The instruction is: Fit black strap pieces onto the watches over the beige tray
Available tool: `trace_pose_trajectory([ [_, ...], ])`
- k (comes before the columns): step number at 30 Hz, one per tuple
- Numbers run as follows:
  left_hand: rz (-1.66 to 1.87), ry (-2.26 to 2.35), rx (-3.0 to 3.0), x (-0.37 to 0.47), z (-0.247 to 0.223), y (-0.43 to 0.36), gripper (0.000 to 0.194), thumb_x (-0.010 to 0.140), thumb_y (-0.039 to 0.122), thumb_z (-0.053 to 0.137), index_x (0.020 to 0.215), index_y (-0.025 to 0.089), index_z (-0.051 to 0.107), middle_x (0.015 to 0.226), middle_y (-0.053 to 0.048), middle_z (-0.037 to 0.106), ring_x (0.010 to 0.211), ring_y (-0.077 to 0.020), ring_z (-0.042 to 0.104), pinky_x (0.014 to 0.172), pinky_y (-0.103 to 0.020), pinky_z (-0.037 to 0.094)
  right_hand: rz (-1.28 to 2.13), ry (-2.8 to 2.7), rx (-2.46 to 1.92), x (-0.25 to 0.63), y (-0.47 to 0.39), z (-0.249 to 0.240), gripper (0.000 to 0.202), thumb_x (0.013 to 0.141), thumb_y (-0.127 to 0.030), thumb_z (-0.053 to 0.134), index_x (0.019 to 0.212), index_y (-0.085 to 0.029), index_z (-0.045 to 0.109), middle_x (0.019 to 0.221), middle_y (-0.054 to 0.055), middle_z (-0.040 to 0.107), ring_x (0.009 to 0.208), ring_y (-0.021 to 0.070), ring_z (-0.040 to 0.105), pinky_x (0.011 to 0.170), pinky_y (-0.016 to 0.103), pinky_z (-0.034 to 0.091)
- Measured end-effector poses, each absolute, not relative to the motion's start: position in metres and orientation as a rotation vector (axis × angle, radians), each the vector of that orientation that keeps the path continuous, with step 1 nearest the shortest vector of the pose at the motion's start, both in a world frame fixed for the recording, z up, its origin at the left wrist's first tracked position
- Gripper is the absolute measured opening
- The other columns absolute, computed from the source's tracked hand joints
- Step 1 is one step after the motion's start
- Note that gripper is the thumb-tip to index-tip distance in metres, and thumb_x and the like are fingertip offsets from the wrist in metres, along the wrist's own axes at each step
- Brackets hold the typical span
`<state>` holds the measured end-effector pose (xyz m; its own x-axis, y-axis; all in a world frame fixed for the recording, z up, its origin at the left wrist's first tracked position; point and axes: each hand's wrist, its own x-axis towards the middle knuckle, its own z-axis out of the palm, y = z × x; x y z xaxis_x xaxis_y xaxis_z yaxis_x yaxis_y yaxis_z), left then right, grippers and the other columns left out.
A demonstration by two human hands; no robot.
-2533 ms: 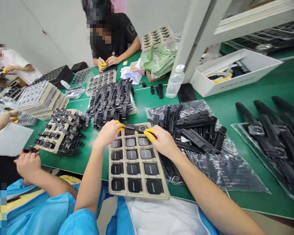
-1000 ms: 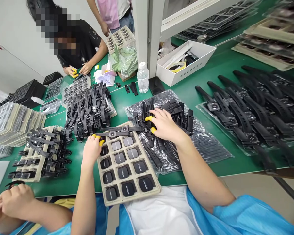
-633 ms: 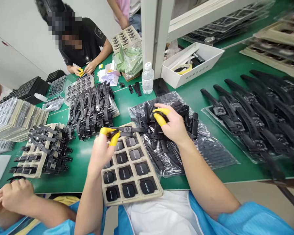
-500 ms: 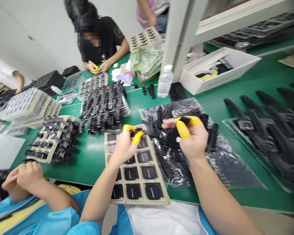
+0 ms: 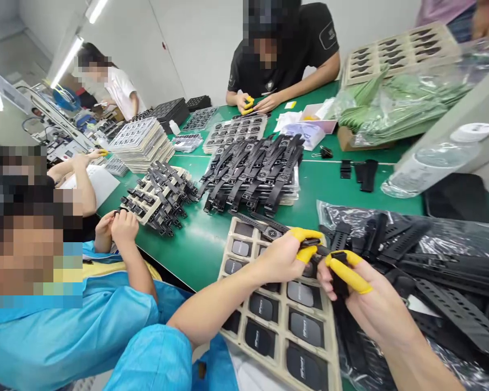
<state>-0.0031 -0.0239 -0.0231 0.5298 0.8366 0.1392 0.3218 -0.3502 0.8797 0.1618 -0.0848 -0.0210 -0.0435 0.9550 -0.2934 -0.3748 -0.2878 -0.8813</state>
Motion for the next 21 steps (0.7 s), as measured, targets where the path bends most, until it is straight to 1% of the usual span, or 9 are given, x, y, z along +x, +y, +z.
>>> trace_pose_trajectory([
  [2,0.740,0.921,1.973,-0.005,-0.024,-0.022,0.041,0.097,0.016,0.047,0.137,0.013,0.056,0.135,-0.018,0.062,0.129,-0.0281,0.061,0.114,-0.044,0.050,1.585,-0.761,-1.139,0.162,-0.086,-0.017,0.037,0.072,-0.058,0.086,0.080,-0.028,0.067,0.066,0.003,0.059,0.054,0.0199,0.048,0.045,0.034,0.042],
  [4,0.710,0.911,2.041,-0.007,-0.026,-0.019,0.043,0.096,0.013,0.046,0.137,0.012,0.055,0.137,-0.018,0.062,0.133,-0.0279,0.059,0.117,-0.044,0.048,1.584,-0.747,-1.135,0.161,-0.086,-0.017,0.035,0.073,-0.060,0.084,0.081,-0.030,0.068,0.062,0.002,0.054,0.052,0.0198,0.044,0.045,0.035,0.040],
  [6,0.681,0.912,2.087,-0.008,-0.028,-0.018,0.043,0.096,0.011,0.046,0.138,0.010,0.055,0.137,-0.019,0.062,0.134,-0.0273,0.058,0.117,-0.043,0.047,1.608,-0.727,-1.117,0.162,-0.085,-0.019,0.037,0.077,-0.067,0.078,0.075,-0.031,0.067,0.058,0.002,0.046,0.051,0.0206,0.041,0.044,0.037,0.040],
  [9,0.655,0.924,2.102,-0.008,-0.027,-0.017,0.043,0.099,0.014,0.047,0.141,0.011,0.055,0.138,-0.018,0.063,0.135,-0.0270,0.058,0.118,-0.043,0.047,1.638,-0.755,-1.080,0.164,-0.084,-0.024,0.051,0.079,-0.079,0.065,0.061,-0.032,0.060,0.055,0.003,0.040,0.048,0.0230,0.040,0.044,0.043,0.043],
  [11,0.622,0.925,2.107,-0.008,-0.025,-0.017,0.044,0.100,0.015,0.047,0.143,0.013,0.054,0.141,-0.017,0.062,0.137,-0.0269,0.057,0.119,-0.044,0.046,1.597,-0.837,-1.062,0.164,-0.083,-0.029,0.053,0.081,-0.077,0.063,0.055,-0.031,0.057,0.054,0.004,0.039,0.046,0.0229,0.038,0.041,0.043,0.040],
  [13,0.592,0.909,2.119,-0.008,-0.023,-0.018,0.046,0.100,0.014,0.047,0.145,0.012,0.053,0.144,-0.018,0.061,0.140,-0.0273,0.055,0.120,-0.045,0.045,1.536,-0.930,-1.047,0.164,-0.084,-0.035,0.050,0.084,-0.071,0.063,0.054,-0.031,0.057,0.051,0.003,0.037,0.042,0.0208,0.034,0.036,0.039,0.033],
  [17,0.561,0.870,2.150,-0.007,-0.021,-0.017,0.046,0.099,0.013,0.048,0.145,0.008,0.053,0.147,-0.020,0.059,0.145,-0.0270,0.052,0.124,-0.041,0.042,1.524,-0.998,-1.016,0.162,-0.084,-0.047,0.039,0.086,-0.065,0.062,0.063,-0.034,0.063,0.050,0.000,0.035,0.036,0.0173,0.029,0.032,0.031,0.024],
  [19,0.552,0.870,2.166,-0.007,-0.022,-0.017,0.046,0.100,0.014,0.048,0.145,0.008,0.054,0.147,-0.019,0.059,0.145,-0.0264,0.052,0.124,-0.039,0.043,1.547,-1.013,-0.993,0.161,-0.084,-0.051,0.033,0.088,-0.063,0.062,0.068,-0.036,0.066,0.051,-0.001,0.035,0.035,0.0156,0.027,0.030,0.029,0.020],
  [21,0.529,0.861,2.186,-0.007,-0.023,-0.016,0.048,0.099,0.011,0.047,0.147,0.010,0.053,0.148,-0.018,0.059,0.147,-0.0263,0.051,0.123,-0.041,0.044,1.572,-1.034,-0.958,0.160,-0.083,-0.055,0.031,0.088,-0.061,0.063,0.071,-0.037,0.067,0.051,-0.001,0.036,0.035,0.0139,0.024,0.029,0.027,0.015],
])
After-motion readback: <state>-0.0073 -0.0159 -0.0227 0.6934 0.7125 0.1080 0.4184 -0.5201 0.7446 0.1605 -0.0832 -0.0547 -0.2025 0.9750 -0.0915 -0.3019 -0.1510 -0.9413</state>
